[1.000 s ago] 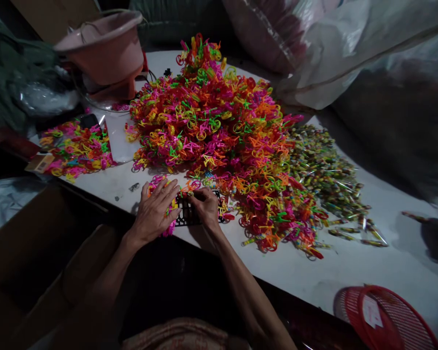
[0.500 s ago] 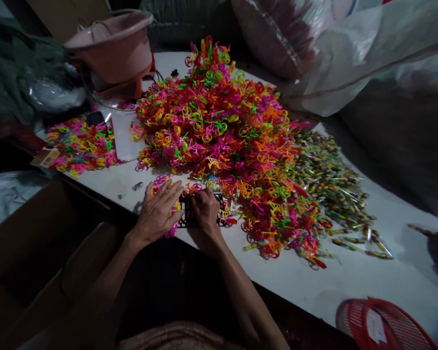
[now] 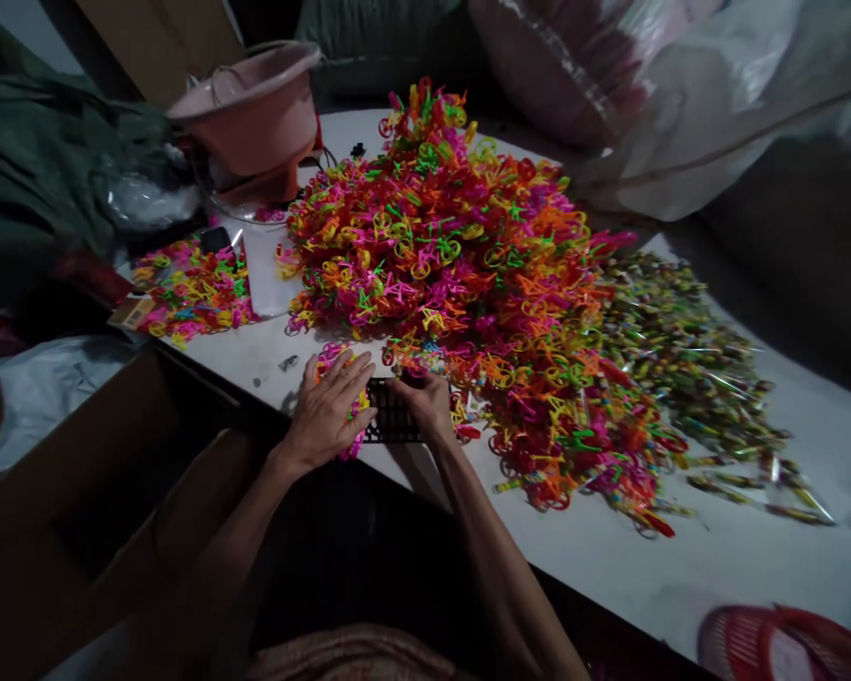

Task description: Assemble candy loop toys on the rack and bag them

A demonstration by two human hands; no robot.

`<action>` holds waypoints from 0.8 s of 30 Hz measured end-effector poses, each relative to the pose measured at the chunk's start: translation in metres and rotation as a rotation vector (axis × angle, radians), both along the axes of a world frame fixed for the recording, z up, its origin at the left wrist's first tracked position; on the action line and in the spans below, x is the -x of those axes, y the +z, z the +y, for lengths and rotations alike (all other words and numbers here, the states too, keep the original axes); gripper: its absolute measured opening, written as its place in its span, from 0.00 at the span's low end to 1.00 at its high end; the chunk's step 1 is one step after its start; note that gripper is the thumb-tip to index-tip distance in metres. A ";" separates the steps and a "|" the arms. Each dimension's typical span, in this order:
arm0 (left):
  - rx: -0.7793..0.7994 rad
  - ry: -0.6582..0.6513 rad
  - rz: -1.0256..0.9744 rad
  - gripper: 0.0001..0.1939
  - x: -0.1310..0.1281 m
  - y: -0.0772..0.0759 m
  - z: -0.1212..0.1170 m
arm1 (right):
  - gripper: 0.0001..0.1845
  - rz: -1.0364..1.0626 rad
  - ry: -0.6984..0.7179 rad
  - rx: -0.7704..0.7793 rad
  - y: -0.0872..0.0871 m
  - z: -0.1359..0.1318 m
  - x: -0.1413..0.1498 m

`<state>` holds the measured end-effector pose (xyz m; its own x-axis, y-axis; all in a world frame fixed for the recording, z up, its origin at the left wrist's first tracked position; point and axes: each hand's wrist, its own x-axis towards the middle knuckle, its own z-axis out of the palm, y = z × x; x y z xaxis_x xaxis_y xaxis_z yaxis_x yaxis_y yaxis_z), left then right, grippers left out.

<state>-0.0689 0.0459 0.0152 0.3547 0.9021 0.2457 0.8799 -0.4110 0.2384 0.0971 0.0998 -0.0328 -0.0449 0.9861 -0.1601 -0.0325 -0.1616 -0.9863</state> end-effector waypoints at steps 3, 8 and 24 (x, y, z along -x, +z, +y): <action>-0.020 -0.006 -0.004 0.26 0.001 -0.002 0.000 | 0.13 -0.015 0.021 -0.070 -0.005 0.003 0.012; -0.036 -0.006 -0.005 0.27 0.002 -0.003 0.000 | 0.10 -0.206 0.055 -0.179 -0.018 0.004 0.022; 0.019 -0.020 0.026 0.22 -0.003 0.005 -0.002 | 0.16 -1.397 0.372 -0.049 0.052 -0.022 -0.063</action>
